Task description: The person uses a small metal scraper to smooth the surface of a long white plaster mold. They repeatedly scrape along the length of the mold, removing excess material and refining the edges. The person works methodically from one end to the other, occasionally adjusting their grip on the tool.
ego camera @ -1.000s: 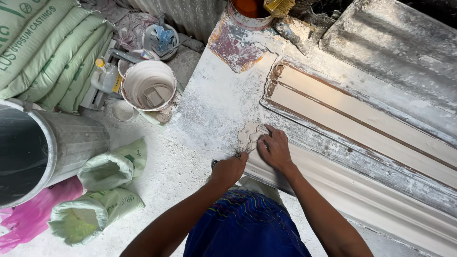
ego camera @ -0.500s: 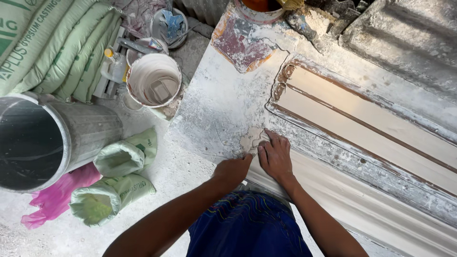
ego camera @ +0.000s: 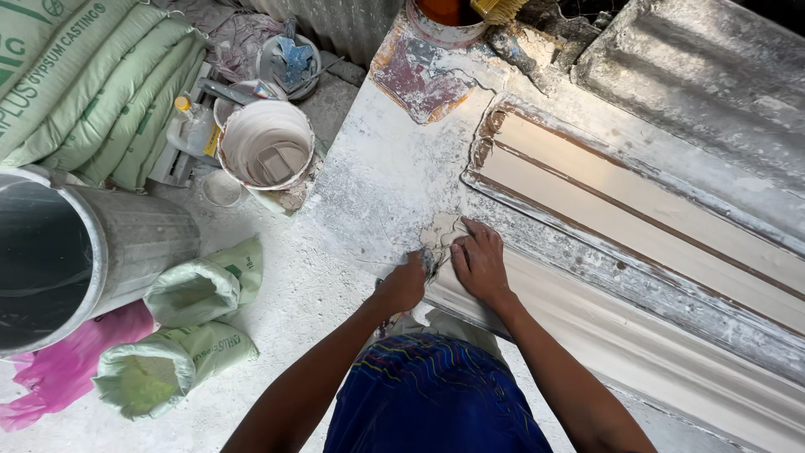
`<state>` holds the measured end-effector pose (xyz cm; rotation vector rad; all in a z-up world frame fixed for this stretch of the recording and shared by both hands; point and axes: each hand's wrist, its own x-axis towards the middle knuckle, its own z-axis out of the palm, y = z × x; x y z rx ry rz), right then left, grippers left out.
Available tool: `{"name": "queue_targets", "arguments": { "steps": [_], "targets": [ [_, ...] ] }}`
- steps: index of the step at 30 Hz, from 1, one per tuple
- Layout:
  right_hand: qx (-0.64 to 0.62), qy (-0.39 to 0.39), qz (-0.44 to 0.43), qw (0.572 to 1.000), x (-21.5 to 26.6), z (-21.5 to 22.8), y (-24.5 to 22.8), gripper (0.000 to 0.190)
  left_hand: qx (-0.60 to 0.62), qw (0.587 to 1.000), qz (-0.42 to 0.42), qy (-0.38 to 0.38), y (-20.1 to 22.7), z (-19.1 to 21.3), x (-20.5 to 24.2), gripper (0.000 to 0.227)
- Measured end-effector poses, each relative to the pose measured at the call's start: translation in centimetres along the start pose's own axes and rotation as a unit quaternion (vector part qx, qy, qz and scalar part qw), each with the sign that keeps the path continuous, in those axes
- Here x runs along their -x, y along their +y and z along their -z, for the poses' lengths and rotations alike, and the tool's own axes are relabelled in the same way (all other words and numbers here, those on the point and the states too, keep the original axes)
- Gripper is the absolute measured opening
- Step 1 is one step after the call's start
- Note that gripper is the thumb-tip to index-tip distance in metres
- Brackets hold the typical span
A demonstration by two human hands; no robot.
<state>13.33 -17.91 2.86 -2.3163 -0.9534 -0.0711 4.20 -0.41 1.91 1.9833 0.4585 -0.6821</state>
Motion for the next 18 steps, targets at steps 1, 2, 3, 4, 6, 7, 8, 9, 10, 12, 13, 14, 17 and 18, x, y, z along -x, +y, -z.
{"name": "queue_targets", "arguments": {
  "steps": [1, 2, 3, 4, 6, 7, 8, 9, 10, 12, 13, 14, 17, 18],
  "targets": [
    [-0.008, -0.003, -0.011, 1.0, 0.3, 0.0, -0.1, 0.017, 0.081, 0.996, 0.027, -0.005, -0.6, -0.4, 0.2, 0.046],
    [-0.015, -0.004, -0.024, 1.0, 0.6, -0.1, -0.2, 0.017, 0.123, 0.992, 0.026, 0.005, -1.3, -0.7, 0.3, 0.047],
    [-0.022, -0.005, -0.037, 0.999, 0.8, -0.2, -0.3, 0.017, 0.165, 0.986, 0.025, 0.015, -1.9, -1.2, 0.4, 0.048],
    [-0.005, -0.044, -0.071, 0.996, 1.2, -0.2, -0.5, 0.018, 0.208, 0.978, 0.025, 0.024, -2.4, -1.8, 0.7, 0.05],
    [0.03, -0.121, -0.141, 0.982, 1.7, -0.1, -0.8, 0.021, 0.083, 0.989, -0.042, 0.111, -3.4, -3.1, 1.4, 0.048],
    [0.023, -0.147, -0.138, 0.979, 1.7, 0.2, -0.8, 0.022, 0.021, 0.985, -0.077, 0.154, -3.6, -3.6, 1.5, 0.047],
    [0.015, -0.174, -0.134, 0.975, 1.5, 0.5, -0.9, 0.023, 0.014, 0.987, -0.074, 0.144, -3.8, -3.8, 1.5, 0.046],
    [0.008, -0.201, -0.13, 0.971, 1.1, 0.8, -0.9, 0.024, 0.008, 0.988, -0.07, 0.135, -4.0, -3.9, 1.5, 0.044],
    [0.035, -0.216, -0.136, 0.966, 0.9, 1.1, -1.1, 0.026, 0.001, 0.99, -0.067, 0.123, -4.1, -3.9, 1.6, 0.043],
    [0.088, -0.246, -0.147, 0.954, 0.4, 1.5, -1.7, 0.031, 0.02, 0.99, -0.063, 0.124, -4.3, -3.4, 1.8, 0.047],
    [0.103, -0.221, -0.089, 0.966, 0.2, 1.5, -2.1, 0.029, 0.029, 0.99, -0.061, 0.125, -4.4, -3.0, 1.9, 0.049],
    [0.118, -0.196, -0.032, 0.973, 0.2, 1.4, -2.7, 0.031, 0.031, 0.989, -0.059, 0.135, -4.5, -2.5, 2.0, 0.048],
    [0.147, -0.213, 0.119, 0.959, 0.2, 0.2, -4.7, 0.029, 0.038, 0.984, -0.052, 0.164, -4.8, -0.8, 2.5, 0.046],
    [0.154, -0.236, 0.164, 0.945, 0.5, -0.3, -5.3, 0.026, 0.041, 0.984, -0.048, 0.167, -4.9, -0.6, 2.8, 0.045]
  ]
}}
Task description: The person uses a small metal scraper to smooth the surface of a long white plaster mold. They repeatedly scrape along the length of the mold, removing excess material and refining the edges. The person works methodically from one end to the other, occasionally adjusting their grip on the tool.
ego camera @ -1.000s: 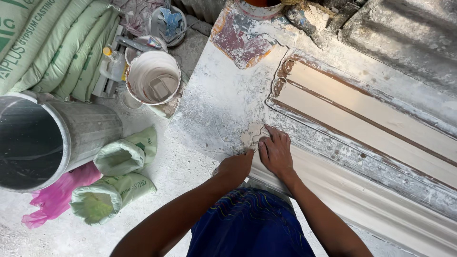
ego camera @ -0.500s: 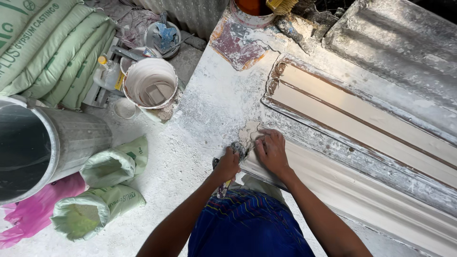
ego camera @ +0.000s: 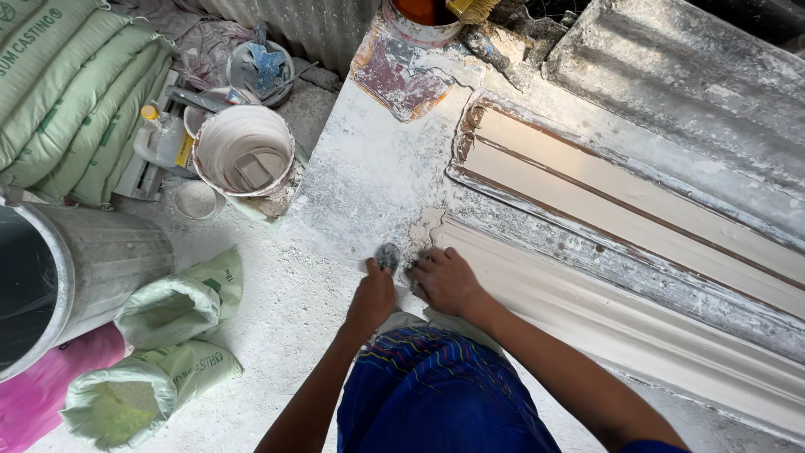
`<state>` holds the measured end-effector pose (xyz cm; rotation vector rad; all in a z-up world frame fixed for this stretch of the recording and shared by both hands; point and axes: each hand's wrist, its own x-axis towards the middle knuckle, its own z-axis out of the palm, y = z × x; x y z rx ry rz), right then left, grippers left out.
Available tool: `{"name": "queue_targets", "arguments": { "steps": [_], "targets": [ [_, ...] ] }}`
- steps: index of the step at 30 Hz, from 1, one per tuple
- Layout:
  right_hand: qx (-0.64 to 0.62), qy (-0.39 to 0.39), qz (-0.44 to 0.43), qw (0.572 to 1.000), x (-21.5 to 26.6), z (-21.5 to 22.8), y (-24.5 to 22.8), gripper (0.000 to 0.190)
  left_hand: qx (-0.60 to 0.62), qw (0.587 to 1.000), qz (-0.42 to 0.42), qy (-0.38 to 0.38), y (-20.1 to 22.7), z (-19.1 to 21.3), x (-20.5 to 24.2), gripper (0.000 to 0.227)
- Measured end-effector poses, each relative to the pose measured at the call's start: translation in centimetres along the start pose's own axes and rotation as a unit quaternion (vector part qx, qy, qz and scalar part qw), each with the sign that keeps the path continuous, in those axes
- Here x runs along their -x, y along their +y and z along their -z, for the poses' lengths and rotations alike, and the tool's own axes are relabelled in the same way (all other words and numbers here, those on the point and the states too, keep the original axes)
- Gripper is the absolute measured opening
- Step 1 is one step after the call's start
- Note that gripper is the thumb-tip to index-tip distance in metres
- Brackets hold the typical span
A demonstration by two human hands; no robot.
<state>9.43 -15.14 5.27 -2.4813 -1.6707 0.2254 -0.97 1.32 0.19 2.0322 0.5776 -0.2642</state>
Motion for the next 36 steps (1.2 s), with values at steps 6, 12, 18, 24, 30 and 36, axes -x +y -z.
{"name": "queue_targets", "arguments": {
  "steps": [6, 12, 18, 24, 30, 36],
  "targets": [
    [0.143, -0.143, -0.065, 0.977, -1.3, -1.3, -2.3, 0.031, -0.028, 1.0, 0.002, 0.005, 0.5, 1.5, 1.3, 0.045],
    [0.138, -0.148, -0.06, 0.978, -1.6, -0.8, -1.2, 0.057, -0.073, 0.997, -0.029, -0.026, 2.5, 1.2, 1.0, 0.044],
    [0.076, -0.119, -0.091, 0.986, -1.4, -0.4, -0.8, 0.053, -0.086, 0.995, 0.007, -0.05, 3.1, 1.5, 1.3, 0.043],
    [-0.108, 0.121, -0.134, 0.978, 2.0, 0.2, 0.4, 0.023, -0.09, 0.994, -0.019, -0.064, 3.6, 1.2, 0.0, 0.043],
    [-0.142, 0.244, -0.225, 0.932, 1.1, -0.9, 0.2, 0.034, -0.278, 0.937, -0.191, -0.087, 5.1, 0.4, -4.2, 0.034],
    [-0.133, 0.089, -0.373, 0.914, 1.3, -0.6, 1.4, 0.025, -0.37, 0.886, -0.255, -0.114, 5.4, -0.1, -4.9, 0.016]
  ]
}}
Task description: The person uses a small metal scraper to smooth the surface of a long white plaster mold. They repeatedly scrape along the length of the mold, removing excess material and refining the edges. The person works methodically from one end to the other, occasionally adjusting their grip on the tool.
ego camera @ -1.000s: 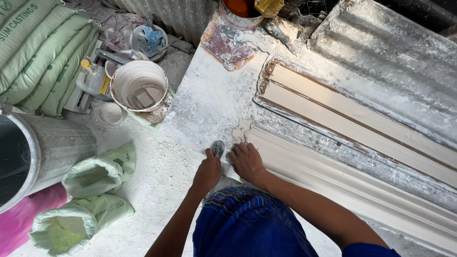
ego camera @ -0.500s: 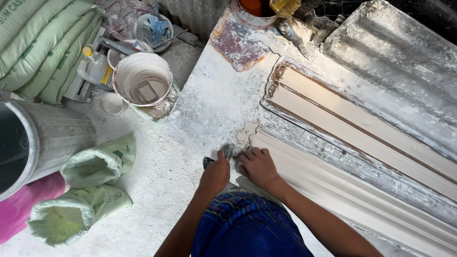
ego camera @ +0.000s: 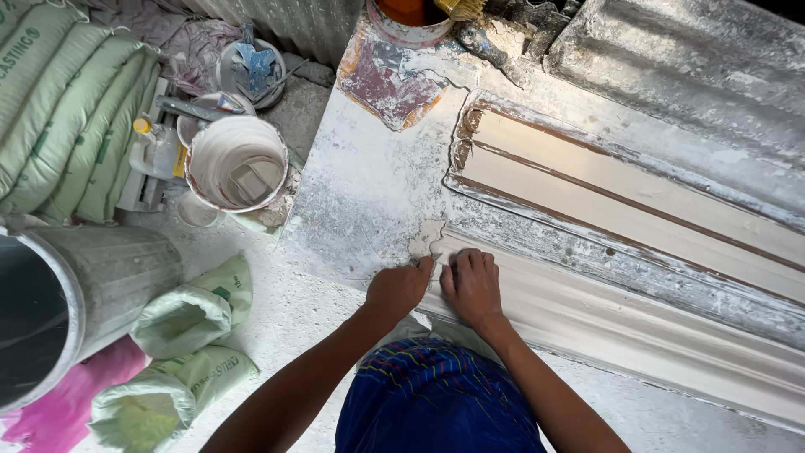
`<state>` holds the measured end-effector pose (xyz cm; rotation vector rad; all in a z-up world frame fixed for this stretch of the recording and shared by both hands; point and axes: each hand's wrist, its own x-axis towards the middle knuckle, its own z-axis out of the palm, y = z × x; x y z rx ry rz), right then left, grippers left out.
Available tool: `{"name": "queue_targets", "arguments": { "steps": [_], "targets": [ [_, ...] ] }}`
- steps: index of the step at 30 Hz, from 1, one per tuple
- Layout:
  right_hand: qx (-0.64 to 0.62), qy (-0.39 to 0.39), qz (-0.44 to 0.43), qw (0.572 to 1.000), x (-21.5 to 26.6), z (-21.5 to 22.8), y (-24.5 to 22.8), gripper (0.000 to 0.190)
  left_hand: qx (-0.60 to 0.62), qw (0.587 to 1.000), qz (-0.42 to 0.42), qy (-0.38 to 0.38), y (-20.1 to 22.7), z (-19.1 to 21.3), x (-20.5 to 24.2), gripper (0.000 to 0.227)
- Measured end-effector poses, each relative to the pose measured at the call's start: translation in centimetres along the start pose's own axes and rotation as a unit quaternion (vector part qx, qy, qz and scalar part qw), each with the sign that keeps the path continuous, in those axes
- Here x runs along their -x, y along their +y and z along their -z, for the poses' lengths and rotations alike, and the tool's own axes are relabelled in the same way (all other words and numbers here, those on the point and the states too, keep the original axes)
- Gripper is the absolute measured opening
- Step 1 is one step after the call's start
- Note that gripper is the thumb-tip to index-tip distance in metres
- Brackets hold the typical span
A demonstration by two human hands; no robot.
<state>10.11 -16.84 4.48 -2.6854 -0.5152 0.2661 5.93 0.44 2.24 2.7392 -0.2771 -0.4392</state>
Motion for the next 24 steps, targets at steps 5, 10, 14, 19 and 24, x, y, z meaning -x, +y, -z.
{"name": "queue_targets", "arguments": {
  "steps": [5, 10, 14, 19, 24],
  "targets": [
    [-0.042, 0.148, 0.161, 0.975, -0.5, -0.1, 1.2, 0.015, 0.029, 0.996, 0.04, -0.079, 1.2, 2.4, -0.4, 0.015],
    [-0.063, 0.147, 0.151, 0.976, -0.9, -0.6, 1.3, 0.014, 0.102, 0.978, 0.097, -0.156, 2.6, 4.9, -1.6, 0.02],
    [-0.061, 0.145, 0.152, 0.976, -1.1, -0.6, 1.2, 0.013, 0.156, 0.959, 0.153, -0.18, 3.9, 4.4, -3.3, 0.022],
    [-0.076, 0.146, 0.149, 0.975, -1.1, -0.9, 1.2, 0.015, 0.195, 0.965, 0.154, -0.085, 2.3, 3.0, -5.7, 0.028],
    [-0.094, 0.164, 0.151, 0.97, -0.3, -1.5, 1.7, 0.023, 0.185, 0.975, 0.11, -0.057, 0.3, 1.4, -3.5, 0.029]
  ]
}}
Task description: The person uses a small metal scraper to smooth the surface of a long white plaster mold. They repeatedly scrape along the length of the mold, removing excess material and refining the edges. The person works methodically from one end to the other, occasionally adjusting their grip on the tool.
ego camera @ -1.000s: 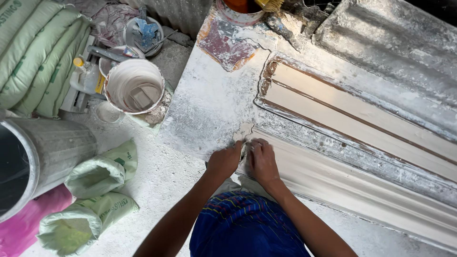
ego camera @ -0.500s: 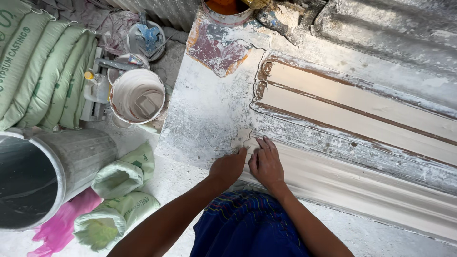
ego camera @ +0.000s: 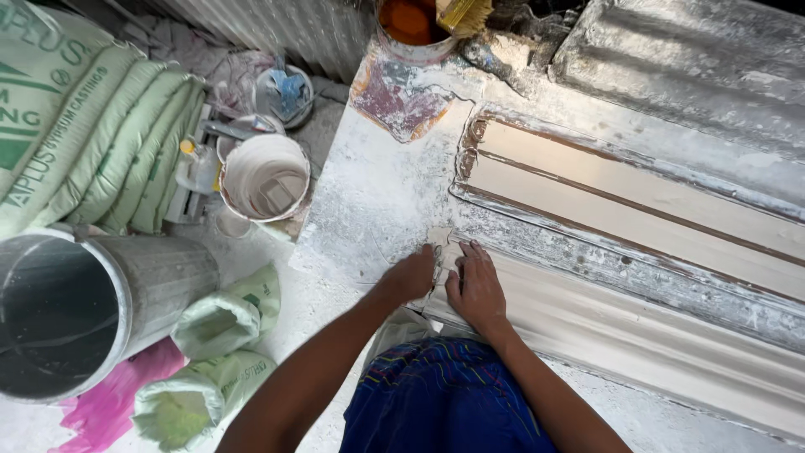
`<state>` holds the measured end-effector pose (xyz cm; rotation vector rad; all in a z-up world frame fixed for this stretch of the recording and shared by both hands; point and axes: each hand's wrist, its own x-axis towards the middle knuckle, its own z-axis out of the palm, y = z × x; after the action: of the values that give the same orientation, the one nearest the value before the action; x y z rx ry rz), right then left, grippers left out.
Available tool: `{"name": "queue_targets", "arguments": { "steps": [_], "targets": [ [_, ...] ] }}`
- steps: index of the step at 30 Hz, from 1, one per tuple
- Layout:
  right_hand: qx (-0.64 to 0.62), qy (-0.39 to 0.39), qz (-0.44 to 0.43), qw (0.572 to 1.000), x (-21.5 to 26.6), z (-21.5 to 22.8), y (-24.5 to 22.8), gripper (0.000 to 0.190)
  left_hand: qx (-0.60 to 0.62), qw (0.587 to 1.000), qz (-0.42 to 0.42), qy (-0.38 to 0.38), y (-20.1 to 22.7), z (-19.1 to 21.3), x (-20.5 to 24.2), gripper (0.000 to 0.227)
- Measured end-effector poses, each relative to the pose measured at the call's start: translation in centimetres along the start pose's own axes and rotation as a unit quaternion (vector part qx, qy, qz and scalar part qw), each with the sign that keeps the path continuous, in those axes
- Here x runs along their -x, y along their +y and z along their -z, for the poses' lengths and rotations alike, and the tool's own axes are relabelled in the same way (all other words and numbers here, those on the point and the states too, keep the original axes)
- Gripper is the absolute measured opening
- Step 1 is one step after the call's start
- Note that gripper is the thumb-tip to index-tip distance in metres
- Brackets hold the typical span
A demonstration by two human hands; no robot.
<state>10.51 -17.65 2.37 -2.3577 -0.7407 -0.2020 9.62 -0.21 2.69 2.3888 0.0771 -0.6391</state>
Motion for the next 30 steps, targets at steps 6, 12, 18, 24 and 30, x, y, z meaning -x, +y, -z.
{"name": "queue_targets", "arguments": {
  "steps": [6, 12, 18, 24, 30],
  "targets": [
    [0.015, -0.051, -0.005, 0.999, 0.9, 0.2, 0.4, 0.026, -0.112, 0.992, -0.014, 0.048, 0.1, -3.1, 4.3, 0.022],
    [0.028, -0.093, -0.005, 0.995, -0.4, 0.9, 0.7, 0.028, -0.121, 0.992, -0.022, -0.038, 1.1, -0.5, 2.8, 0.026],
    [0.031, -0.086, -0.001, 0.996, -0.7, 0.4, 1.2, 0.035, -0.072, 0.996, 0.018, -0.054, 3.0, 1.9, 2.5, 0.037],
    [0.013, -0.108, 0.009, 0.994, -0.4, 0.3, 1.5, 0.044, -0.026, 0.991, 0.076, -0.105, 3.6, -0.2, 0.7, 0.044],
    [0.04, -0.135, -0.033, 0.99, -0.5, 0.6, 1.5, 0.052, 0.021, 0.995, 0.063, -0.074, 1.7, -2.4, -4.0, 0.042]
  ]
}}
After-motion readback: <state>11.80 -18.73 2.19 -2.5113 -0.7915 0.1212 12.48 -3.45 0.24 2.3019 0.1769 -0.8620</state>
